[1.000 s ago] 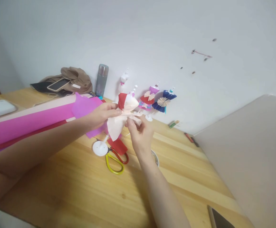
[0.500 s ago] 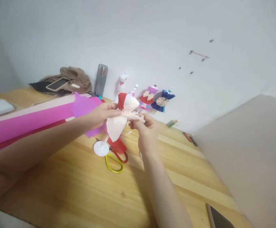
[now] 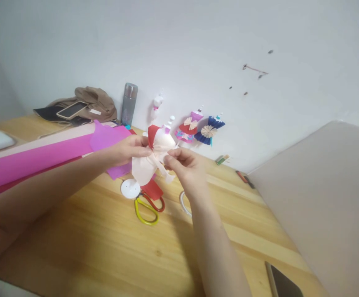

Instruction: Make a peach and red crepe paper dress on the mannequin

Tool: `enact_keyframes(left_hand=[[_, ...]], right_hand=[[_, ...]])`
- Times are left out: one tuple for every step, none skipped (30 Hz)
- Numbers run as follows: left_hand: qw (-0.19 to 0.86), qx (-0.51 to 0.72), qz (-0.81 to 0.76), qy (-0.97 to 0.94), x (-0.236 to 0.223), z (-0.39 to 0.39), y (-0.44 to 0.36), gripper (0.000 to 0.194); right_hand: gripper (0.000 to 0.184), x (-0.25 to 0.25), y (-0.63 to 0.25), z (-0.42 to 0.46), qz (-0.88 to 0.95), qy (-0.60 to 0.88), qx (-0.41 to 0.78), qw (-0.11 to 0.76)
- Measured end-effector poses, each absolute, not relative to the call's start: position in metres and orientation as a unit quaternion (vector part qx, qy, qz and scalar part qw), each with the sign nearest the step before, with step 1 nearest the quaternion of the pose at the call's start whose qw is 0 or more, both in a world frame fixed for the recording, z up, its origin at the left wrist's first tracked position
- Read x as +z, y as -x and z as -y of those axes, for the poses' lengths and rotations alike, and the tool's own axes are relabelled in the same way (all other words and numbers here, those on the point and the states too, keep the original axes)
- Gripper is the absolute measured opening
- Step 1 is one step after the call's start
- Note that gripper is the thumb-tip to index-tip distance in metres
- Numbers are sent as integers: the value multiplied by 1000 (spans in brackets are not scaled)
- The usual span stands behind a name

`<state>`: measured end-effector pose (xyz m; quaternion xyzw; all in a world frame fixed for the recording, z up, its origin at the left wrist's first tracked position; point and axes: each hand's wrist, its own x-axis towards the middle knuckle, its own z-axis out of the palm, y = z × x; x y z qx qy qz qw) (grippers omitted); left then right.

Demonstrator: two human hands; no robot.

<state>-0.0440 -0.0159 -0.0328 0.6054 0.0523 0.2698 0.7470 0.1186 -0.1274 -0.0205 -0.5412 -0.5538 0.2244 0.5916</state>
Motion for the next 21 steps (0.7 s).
enact_keyframes(left_hand=[[749,268,-50,-604,-33,16,44,33],[750,265,-50,-604,-34,15,43,33],[751,262,-51,-604,-35,15,43,33],[751,260,-52,-605,-35,14,43,34],[751,259,-53,-605,-36,13,43,35],[751,260,-52,-604,-37,12,42,37],[751,260,-50,-605,-38,11,42,40],[752,259,-46,-605,-38,10,42,41],[753,258,-41,-604,-39,10,42,43],[754,256,-36,-604,-39,10,42,43],[754,256,-32,-604,-39,10,42,42],[754,256,-29,-605,-40,9,42,40],[753,256,-27,-606,-40,10,42,39],[751,258,-28,-607,-39,10,41,38],[748,261,-32,-610,-39,10,41,36],[744,265,-38,-612,-38,11,41,34],[740,269,-45,-615,-37,12,41,32],[735,275,-53,-618,-36,13,41,30],[729,282,-62,-621,-34,14,41,27],[721,290,-71,-625,-32,15,41,25],[711,299,-80,-631,-31,16,41,23]], right_hand=[[16,-19,-119,128,559,540,220,590],[15,-18,-119,128,563,539,215,589],[15,-17,-120,128,568,539,209,587],[15,-16,-120,129,572,540,202,584],[15,-15,-120,129,574,543,194,582],[16,-15,-120,130,574,549,186,578],[16,-15,-120,131,574,556,176,575],[17,-14,-120,131,573,563,166,572],[17,-14,-120,132,574,567,157,570],[17,-15,-120,133,574,570,148,569],[17,-15,-121,133,575,571,141,568],[17,-16,-121,133,576,573,137,566],[18,-16,-121,133,576,577,136,563],[19,-17,-122,133,576,582,138,557],[21,-18,-123,132,576,588,138,552],[21,-19,-125,131,577,591,134,548],[20,-20,-127,130,577,594,122,547],[17,-22,-129,129,577,596,102,549],[13,-23,-132,128,576,596,72,554],[10,-24,-134,127,574,594,40,562],[9,-25,-136,127,570,590,10,571]])
